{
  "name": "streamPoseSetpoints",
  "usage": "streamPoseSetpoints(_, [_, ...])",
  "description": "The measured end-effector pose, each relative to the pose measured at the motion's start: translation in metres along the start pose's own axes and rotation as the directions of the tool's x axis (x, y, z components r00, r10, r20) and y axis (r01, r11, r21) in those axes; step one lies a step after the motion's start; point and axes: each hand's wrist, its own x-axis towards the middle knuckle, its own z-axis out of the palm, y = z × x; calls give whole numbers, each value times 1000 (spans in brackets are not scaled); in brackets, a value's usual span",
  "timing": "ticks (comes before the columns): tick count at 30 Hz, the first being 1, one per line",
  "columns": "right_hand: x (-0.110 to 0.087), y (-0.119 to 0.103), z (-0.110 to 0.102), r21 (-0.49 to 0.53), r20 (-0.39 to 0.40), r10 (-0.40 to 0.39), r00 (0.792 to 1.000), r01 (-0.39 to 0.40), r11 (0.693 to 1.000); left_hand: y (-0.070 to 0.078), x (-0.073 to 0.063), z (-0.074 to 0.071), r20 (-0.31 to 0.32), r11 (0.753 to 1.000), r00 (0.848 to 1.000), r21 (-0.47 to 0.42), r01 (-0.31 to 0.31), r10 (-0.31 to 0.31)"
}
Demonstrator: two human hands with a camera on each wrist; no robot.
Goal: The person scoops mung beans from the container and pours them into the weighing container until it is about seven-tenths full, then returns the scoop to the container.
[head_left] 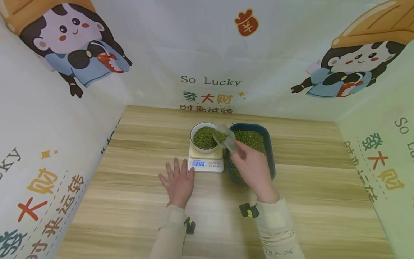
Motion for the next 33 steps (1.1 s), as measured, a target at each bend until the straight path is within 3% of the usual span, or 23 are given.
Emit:
streamPoseSetpoints(23, [5, -17, -14, -95, -21, -152, 988, 150, 984, 0, -1, -3, -1, 1000, 1000, -11, -8, 8])
streamPoseSetpoints(33, [5, -18, -18, -123, -4, -162, 987, 160, 979, 1, -1, -4, -3, 1000, 1000, -6, -6, 6])
